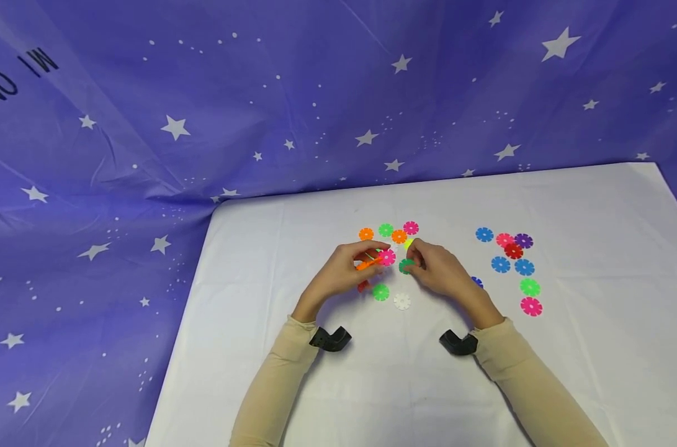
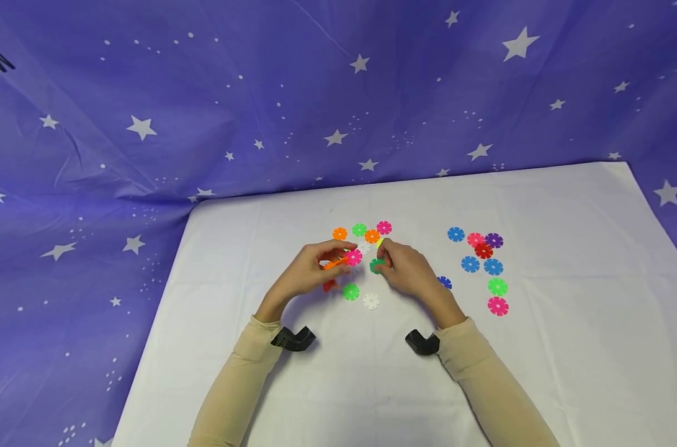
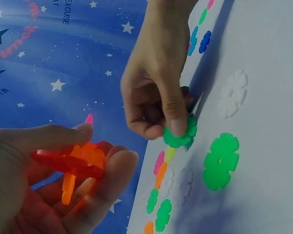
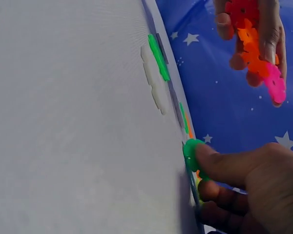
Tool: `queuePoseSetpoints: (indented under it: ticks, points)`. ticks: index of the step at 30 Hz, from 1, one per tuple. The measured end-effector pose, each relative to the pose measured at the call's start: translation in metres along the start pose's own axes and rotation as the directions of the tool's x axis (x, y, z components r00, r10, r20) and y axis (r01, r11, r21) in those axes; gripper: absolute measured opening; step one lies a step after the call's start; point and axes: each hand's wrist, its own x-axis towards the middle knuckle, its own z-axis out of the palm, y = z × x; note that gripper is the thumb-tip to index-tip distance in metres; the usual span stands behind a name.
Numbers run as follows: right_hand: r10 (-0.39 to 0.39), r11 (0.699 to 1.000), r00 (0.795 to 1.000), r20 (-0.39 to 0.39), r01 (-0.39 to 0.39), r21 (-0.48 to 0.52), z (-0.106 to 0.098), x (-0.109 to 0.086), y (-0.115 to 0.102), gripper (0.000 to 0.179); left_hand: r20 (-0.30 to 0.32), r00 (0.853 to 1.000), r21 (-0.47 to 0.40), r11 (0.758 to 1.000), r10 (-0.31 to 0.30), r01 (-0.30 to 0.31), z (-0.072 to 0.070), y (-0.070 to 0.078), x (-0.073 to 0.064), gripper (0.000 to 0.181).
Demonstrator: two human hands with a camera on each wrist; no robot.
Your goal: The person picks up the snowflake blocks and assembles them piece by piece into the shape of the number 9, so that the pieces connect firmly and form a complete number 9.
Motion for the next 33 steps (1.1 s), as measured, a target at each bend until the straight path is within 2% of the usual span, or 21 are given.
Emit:
queuePoseSetpoints:
  ticks: [4, 9, 12, 16, 24, 33]
  points:
    - [-0.044, 0.995, 0.997, -0.068, 0.049, 0.082, -0.003, -0.001, 0.0, 0.019, -0.005, 1.0, 0.051, 0.999, 0.001, -0.001, 0.0, 0.0, 0.0, 0.037]
    - [-0.093, 0.966, 0.979, -0.183, 0.134, 0.223, -0.007, -0.002, -0.005, 0.018, -0.04, 0.999, 0.075, 0.997, -0.026, 0.029, -0.001, -0.001, 0.001, 0.036]
    - [-0.095, 0.953, 0.969, -0.227, 0.154, 0.259, -0.009, -0.002, -0.01, 0.017, -0.057, 0.998, 0.078, 0.996, -0.041, 0.045, -0.002, -0.003, 0.002, 0.035]
    - [-0.09, 0.946, 0.968, -0.234, 0.157, 0.285, -0.011, -0.001, -0.015, 0.02, -0.063, 0.997, 0.064, 0.997, -0.043, 0.047, -0.001, -0.005, 0.002, 0.035]
    - [-0.159, 0.922, 0.959, -0.236, 0.23, 0.311, -0.012, -0.001, -0.024, 0.019, -0.063, 0.998, 0.056, 0.998, -0.018, 0.022, 0.0, -0.007, 0.003, 0.038]
    - [-0.167, 0.92, 0.95, -0.262, 0.246, 0.304, -0.012, -0.003, -0.028, 0.018, -0.067, 0.997, 0.056, 0.997, -0.04, 0.044, 0.001, -0.003, 0.002, 0.036]
